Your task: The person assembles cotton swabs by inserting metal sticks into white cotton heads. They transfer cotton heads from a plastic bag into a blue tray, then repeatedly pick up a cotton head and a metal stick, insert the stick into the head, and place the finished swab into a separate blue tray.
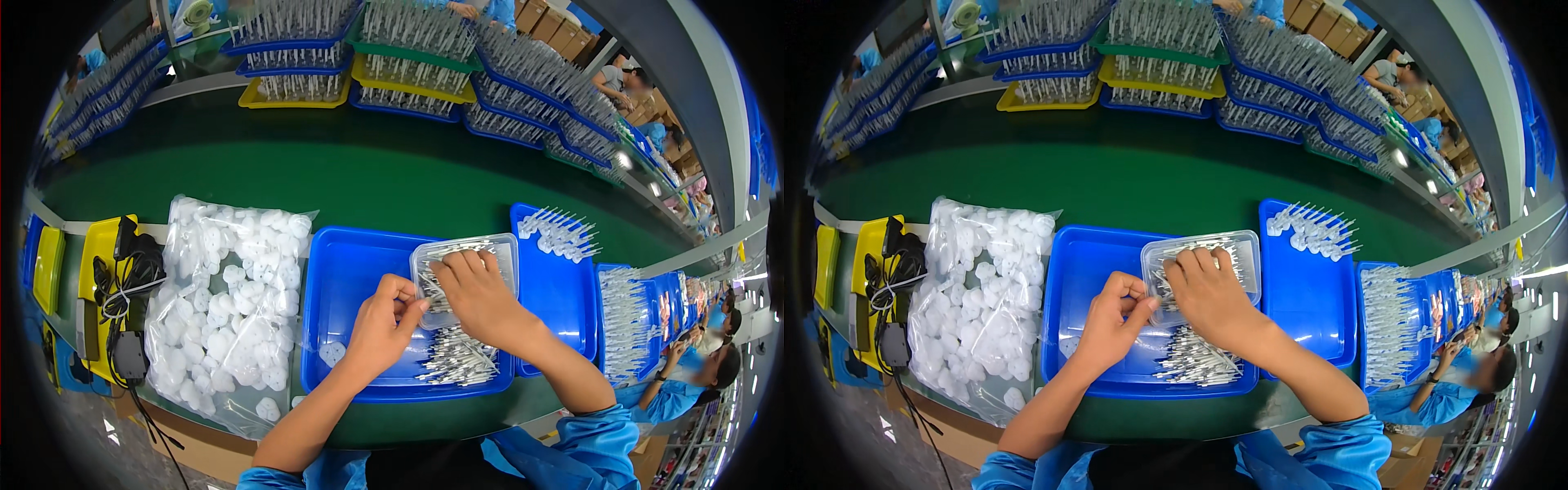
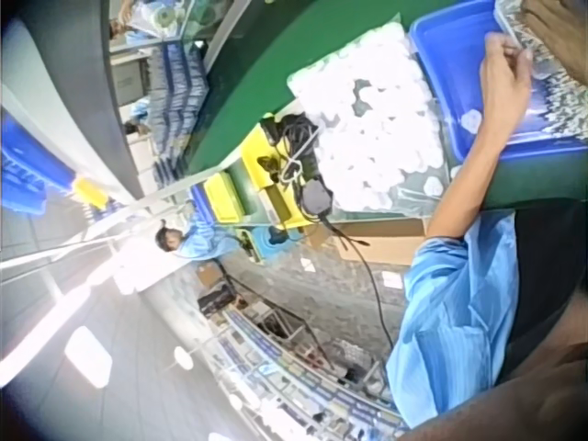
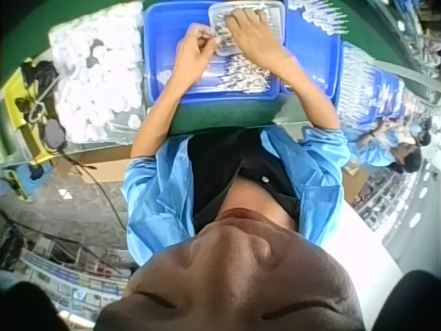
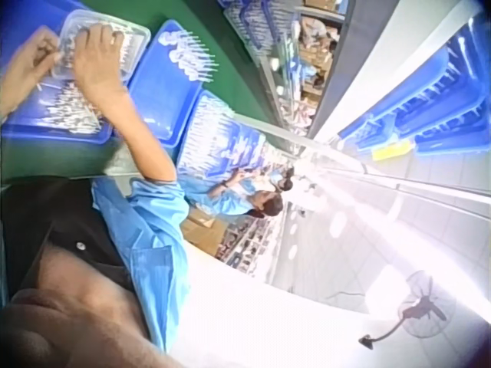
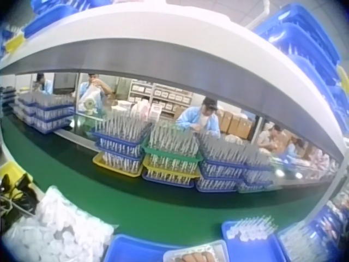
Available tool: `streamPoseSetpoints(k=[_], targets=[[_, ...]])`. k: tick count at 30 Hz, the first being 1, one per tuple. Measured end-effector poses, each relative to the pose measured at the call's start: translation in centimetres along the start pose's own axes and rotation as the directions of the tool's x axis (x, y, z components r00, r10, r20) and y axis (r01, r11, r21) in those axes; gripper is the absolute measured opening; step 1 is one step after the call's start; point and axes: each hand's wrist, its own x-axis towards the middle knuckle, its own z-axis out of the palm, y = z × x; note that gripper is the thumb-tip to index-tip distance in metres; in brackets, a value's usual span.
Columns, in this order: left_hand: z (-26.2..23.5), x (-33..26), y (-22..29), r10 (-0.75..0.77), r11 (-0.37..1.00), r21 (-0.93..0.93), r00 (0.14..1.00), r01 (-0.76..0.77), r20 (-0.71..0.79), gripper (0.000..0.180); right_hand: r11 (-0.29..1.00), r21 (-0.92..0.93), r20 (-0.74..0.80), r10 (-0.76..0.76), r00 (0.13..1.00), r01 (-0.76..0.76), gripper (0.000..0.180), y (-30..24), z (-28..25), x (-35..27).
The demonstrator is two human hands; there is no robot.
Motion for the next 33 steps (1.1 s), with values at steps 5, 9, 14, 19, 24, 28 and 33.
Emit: streamPoseSetpoints(k=[5,9,14,19,24,28,33], targets=[[-0.1,0.0,0.0,-0.025,1.000,-0.017,0.999,0.025,-0.026,0.025,0.980,0.186,0.000,0.065,0.998,-0.064,0.039,0.2,-3.0,0.6],[-0.1,-0.1,-0.3,-0.044,0.999,-0.030,0.999,0.043,-0.026,0.022,0.920,0.255,-0.014,0.310,0.951,-0.297,0.020,-1.8,-2.0,1.8],[-0.1,0.1,0.1,-0.062,0.998,-0.027,0.998,0.062,-0.024,0.020,0.745,0.513,0.226,0.363,0.904,-0.427,0.018,-1.8,0.0,0.6],[0.0,-0.1,0.6,-0.105,0.994,-0.033,0.994,0.105,-0.001,0.016,0.093,0.816,0.537,0.245,0.807,-0.571,0.021,-0.8,0.2,1.0],[0.1,-0.1,0.5,-0.077,0.997,0.021,0.997,0.076,0.019,0.017,-0.213,0.721,0.692,0.186,0.698,-0.659,0.014,-0.1,0.7,1.2],[-0.1,0.0,0.4,-0.074,0.997,0.015,0.997,0.073,0.039,0.018,-0.062,0.740,0.669,0.172,0.723,-0.670,0.012,0.5,-0.2,1.2],[-0.3,-0.1,0.7,-0.053,0.998,0.025,0.998,0.053,0.013,0.016,0.866,0.419,0.148,0.230,0.962,-0.272,0.008,1.6,-2.0,-0.4]])
